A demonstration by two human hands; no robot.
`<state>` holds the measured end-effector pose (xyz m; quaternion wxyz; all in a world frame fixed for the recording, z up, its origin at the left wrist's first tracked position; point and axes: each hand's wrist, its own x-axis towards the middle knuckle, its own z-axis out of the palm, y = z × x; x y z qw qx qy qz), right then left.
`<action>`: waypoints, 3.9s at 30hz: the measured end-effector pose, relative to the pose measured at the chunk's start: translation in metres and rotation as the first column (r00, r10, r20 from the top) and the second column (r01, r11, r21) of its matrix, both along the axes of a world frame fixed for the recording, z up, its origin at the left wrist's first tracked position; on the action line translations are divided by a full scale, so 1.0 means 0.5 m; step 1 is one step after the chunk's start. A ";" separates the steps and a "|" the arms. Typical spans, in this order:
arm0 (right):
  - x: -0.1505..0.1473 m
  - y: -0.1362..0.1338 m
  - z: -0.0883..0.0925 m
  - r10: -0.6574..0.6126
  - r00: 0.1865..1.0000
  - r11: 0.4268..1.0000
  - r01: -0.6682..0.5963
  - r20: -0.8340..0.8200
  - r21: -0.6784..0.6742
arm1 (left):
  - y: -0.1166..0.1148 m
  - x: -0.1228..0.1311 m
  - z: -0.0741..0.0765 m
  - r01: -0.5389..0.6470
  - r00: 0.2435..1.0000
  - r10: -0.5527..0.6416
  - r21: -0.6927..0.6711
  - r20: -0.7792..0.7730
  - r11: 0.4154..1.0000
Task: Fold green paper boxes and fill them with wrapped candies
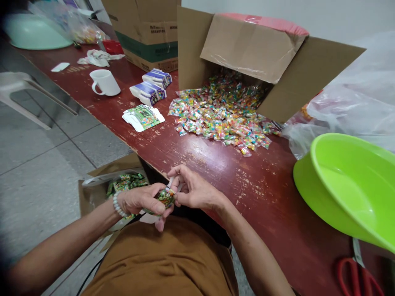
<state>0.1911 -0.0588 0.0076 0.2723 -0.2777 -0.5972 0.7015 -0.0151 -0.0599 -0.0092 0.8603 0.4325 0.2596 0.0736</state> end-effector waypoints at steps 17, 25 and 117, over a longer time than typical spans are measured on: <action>0.015 0.001 0.025 0.045 0.930 0.865 -0.219 0.366 0.451 | 0.005 -0.003 -0.011 -0.128 0.960 0.172 0.201 -0.222 0.971; -0.020 0.001 -0.043 -0.487 0.853 0.831 0.389 0.185 0.398 | -0.005 0.009 -0.028 -0.476 0.836 0.502 0.164 -0.221 0.864; 0.130 0.292 -0.074 -0.921 0.325 0.357 0.493 0.213 0.793 | -0.039 -0.172 -0.104 -0.270 0.815 0.431 0.404 -0.388 0.874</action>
